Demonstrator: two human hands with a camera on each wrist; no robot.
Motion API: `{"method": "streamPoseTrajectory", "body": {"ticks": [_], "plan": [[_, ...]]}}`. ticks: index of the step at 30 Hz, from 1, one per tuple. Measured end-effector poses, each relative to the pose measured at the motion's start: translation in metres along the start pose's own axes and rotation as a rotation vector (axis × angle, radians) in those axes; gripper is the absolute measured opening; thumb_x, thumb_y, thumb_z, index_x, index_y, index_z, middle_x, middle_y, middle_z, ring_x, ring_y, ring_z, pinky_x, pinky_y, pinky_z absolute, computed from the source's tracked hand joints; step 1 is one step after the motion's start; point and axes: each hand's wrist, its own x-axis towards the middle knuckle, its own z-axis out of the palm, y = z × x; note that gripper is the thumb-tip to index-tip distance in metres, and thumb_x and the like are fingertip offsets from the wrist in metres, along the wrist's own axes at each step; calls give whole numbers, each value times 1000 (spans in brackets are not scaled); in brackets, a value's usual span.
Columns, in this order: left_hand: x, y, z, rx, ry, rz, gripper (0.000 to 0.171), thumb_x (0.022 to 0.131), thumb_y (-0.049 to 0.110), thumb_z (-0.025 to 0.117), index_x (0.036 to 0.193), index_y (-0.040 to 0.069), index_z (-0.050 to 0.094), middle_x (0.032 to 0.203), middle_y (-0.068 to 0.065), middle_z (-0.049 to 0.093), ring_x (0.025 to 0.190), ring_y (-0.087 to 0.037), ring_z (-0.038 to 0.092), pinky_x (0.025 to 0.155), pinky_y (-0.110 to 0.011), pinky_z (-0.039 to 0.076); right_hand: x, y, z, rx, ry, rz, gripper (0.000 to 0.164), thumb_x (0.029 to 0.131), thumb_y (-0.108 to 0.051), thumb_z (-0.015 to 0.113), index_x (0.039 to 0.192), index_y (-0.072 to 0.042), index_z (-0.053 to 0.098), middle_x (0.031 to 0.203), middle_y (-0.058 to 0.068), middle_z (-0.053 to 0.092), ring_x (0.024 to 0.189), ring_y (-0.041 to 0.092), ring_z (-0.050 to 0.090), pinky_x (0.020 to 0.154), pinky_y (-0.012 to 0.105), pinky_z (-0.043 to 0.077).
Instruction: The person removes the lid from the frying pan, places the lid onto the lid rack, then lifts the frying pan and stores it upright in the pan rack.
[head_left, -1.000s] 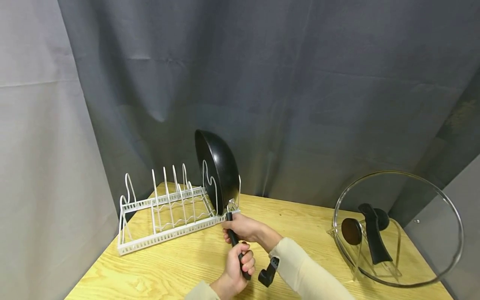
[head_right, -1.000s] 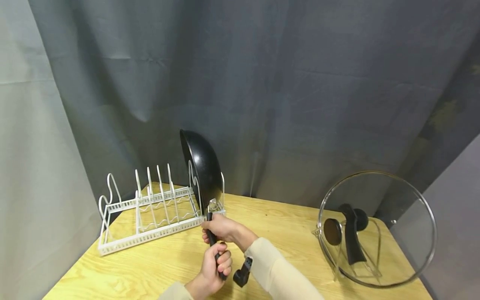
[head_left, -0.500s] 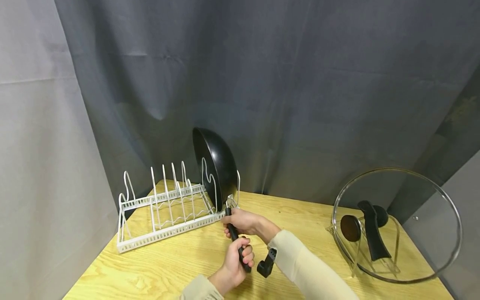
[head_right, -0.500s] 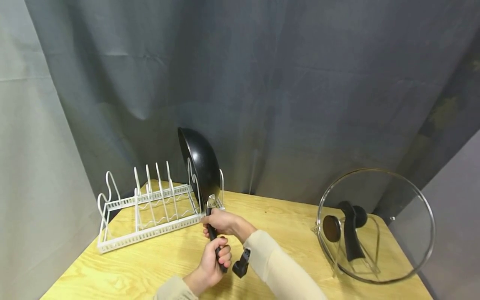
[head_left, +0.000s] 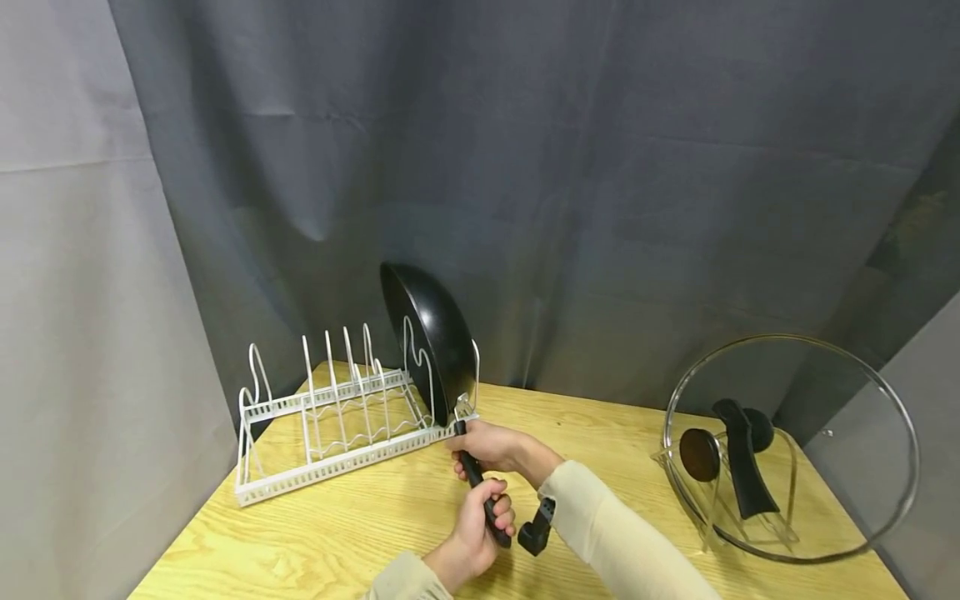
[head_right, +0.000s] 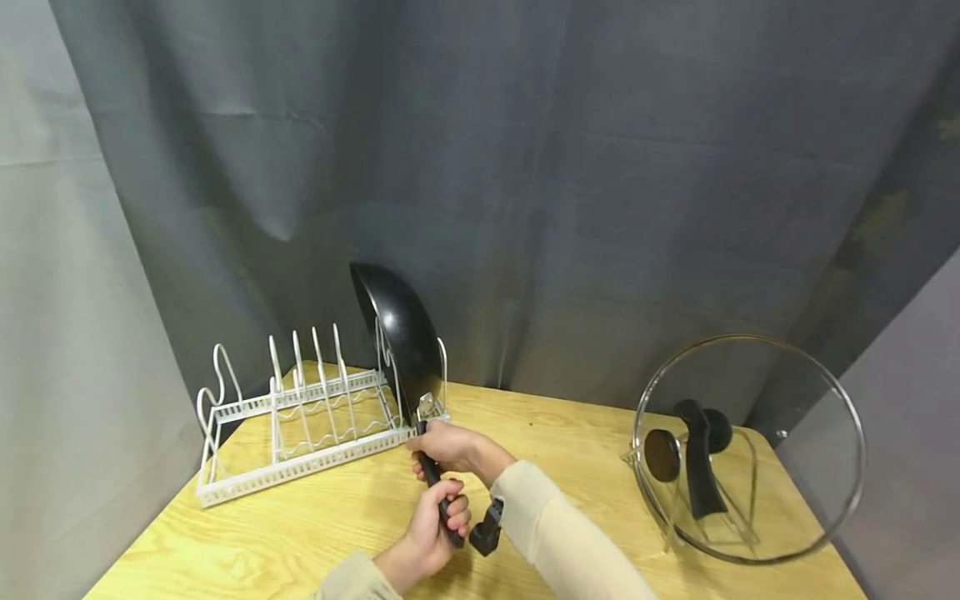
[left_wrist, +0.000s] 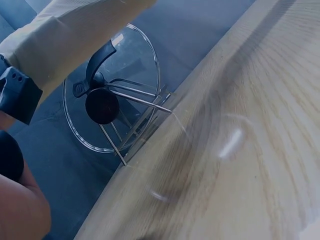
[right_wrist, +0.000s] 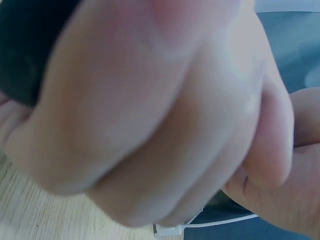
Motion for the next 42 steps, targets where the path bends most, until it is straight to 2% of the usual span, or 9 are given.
{"method": "streamPoseTrajectory", "body": {"ticks": [6, 13, 23, 27, 31, 38, 42], "plan": [[4, -5, -3, 42, 41, 11, 27, 87, 18, 44, 60, 20, 37, 52, 9, 33, 43, -3, 34, 48, -19, 33, 1, 5, -3, -27, 3, -5, 14, 96, -4, 43, 82, -2, 44, 66, 8, 48, 55, 16, 52, 53, 26, 48], [4, -8, -8, 132, 137, 28, 23, 86, 18, 48, 64, 17, 43, 52, 8, 43, 45, -5, 43, 51, -23, 42, 2, 10, -5, -54, 34, -6, 14, 98, -12, 48, 92, 1, 46, 73, 9, 53, 59, 17, 57, 57, 29, 52], [3, -5, -18, 239, 165, -9, 18, 87, 21, 54, 73, 10, 50, 57, 4, 49, 50, -7, 51, 56, -25, 50, 6, 16, -10, -50, 13, -10, 18, 98, -15, 51, 100, 0, 41, 78, 11, 55, 65, 20, 60, 63, 33, 53], [1, -4, -22, 280, 127, 0, 18, 87, 23, 57, 75, 11, 50, 60, 2, 53, 53, -10, 56, 59, -27, 52, 5, 17, -12, -62, 14, -9, 20, 98, -16, 52, 101, 0, 40, 79, 12, 56, 66, 20, 61, 63, 35, 54], [0, 1, -30, 350, 59, -18, 20, 90, 27, 56, 80, 10, 53, 65, 2, 58, 59, -11, 62, 62, -28, 53, 3, 17, -14, -86, 2, -22, 19, 98, -17, 53, 97, -1, 43, 77, 12, 57, 67, 20, 62, 62, 34, 54], [-5, 17, -44, 547, -28, -74, 30, 95, 32, 52, 96, 2, 59, 78, -1, 66, 73, -14, 67, 73, -38, 54, -2, 15, -18, -178, 12, -33, 23, 97, -22, 54, 95, 1, 51, 82, 13, 61, 77, 27, 65, 68, 38, 55], [-8, 29, -54, 655, -88, -84, 35, 97, 32, 49, 107, -1, 56, 84, -5, 68, 76, -17, 66, 71, -38, 55, -4, 16, -20, -222, 28, -32, 28, 98, -25, 52, 101, 3, 54, 89, 16, 61, 83, 30, 64, 74, 42, 54]]}}
